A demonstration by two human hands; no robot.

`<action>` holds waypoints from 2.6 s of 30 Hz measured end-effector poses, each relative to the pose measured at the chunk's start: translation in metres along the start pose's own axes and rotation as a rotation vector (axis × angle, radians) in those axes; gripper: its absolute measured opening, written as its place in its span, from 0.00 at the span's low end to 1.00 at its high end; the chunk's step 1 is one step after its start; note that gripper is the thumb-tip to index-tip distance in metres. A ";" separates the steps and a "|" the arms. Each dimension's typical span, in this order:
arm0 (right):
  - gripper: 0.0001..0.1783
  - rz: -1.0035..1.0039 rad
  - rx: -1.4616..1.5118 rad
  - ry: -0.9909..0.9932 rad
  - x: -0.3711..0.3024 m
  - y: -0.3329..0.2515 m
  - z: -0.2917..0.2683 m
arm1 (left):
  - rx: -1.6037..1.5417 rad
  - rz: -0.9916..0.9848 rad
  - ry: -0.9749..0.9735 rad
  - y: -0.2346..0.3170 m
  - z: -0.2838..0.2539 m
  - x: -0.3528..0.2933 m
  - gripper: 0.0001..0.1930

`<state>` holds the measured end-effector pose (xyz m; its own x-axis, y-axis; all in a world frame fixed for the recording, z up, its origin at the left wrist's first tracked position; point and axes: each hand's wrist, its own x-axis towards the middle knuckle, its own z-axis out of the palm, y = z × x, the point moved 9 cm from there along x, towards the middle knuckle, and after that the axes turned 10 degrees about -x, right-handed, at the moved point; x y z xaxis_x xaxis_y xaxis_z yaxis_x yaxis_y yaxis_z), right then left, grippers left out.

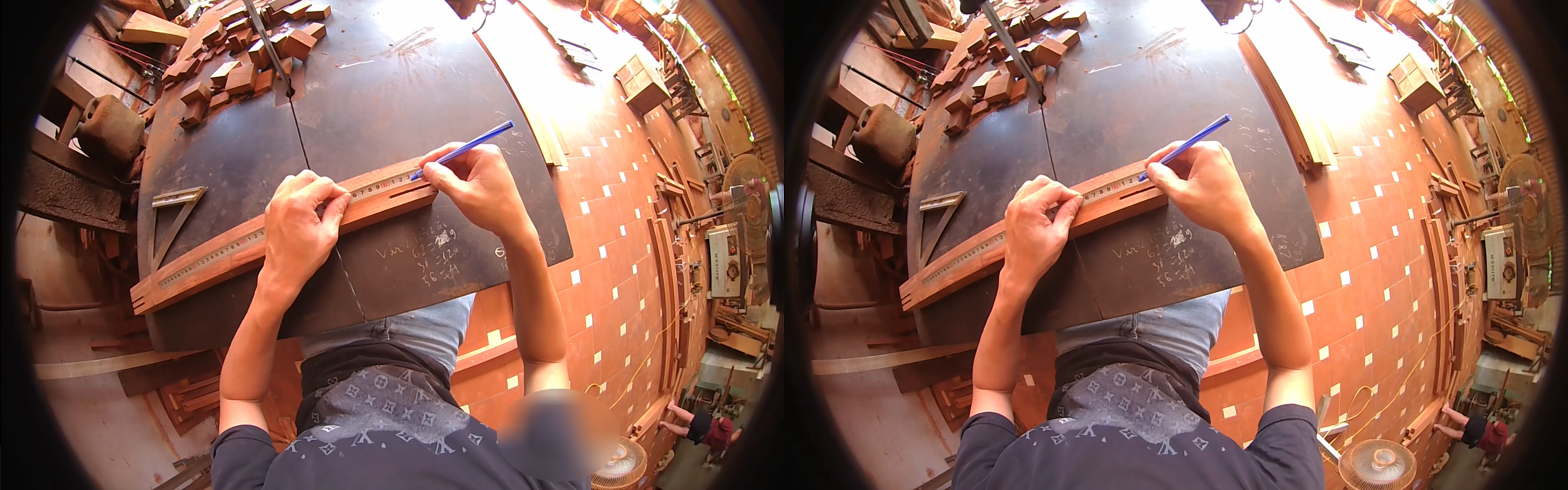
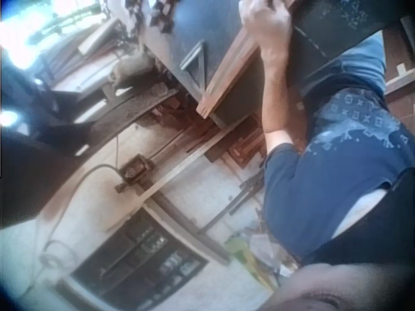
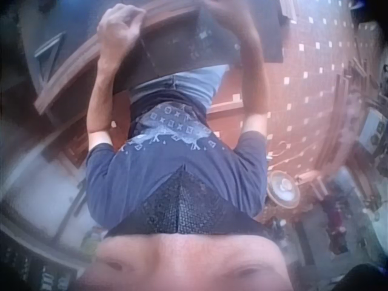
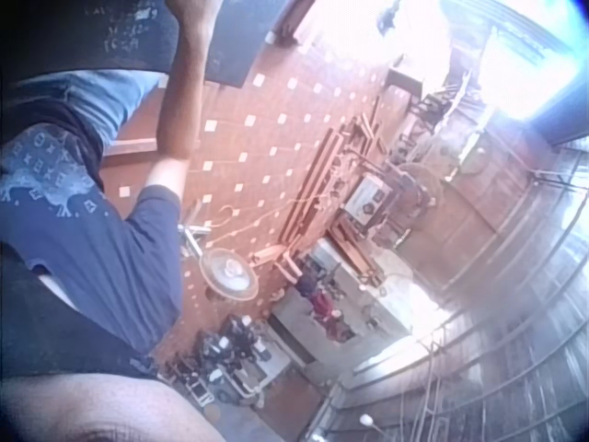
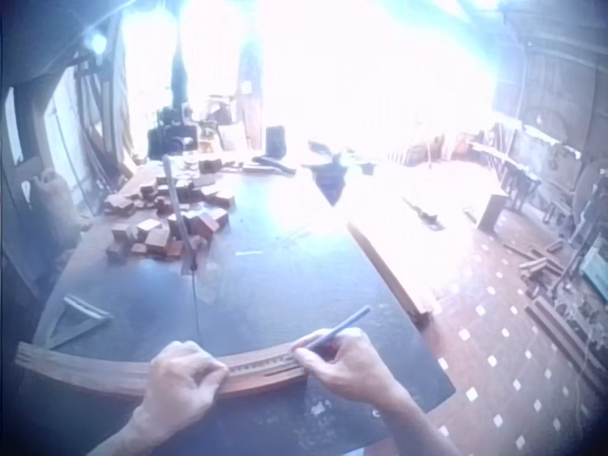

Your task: The person measures and marks a wooden plank using a ruler and set square, then cuts it with a band saw. The person repeats the process to cut multiple small pieces from the plank.

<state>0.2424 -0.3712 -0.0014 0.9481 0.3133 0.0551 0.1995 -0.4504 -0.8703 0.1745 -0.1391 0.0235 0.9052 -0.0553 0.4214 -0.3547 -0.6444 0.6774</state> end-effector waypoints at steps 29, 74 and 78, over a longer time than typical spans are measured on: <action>0.11 -0.040 -0.193 0.037 -0.001 -0.015 0.001 | 0.002 -0.002 -0.020 0.000 0.000 0.000 0.02; 0.06 -0.582 -0.467 -0.053 -0.077 -0.106 0.106 | 0.093 0.120 -0.196 -0.021 -0.134 -0.119 0.04; 0.07 -0.596 -0.539 -0.025 -0.084 -0.096 0.122 | 0.111 -0.026 0.096 -0.078 -0.202 -0.102 0.04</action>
<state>0.1131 -0.2521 0.0181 0.6395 0.6442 0.4195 0.7687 -0.5407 -0.3416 0.0627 0.0710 0.0499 0.8853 0.0319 0.4639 -0.2988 -0.7254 0.6201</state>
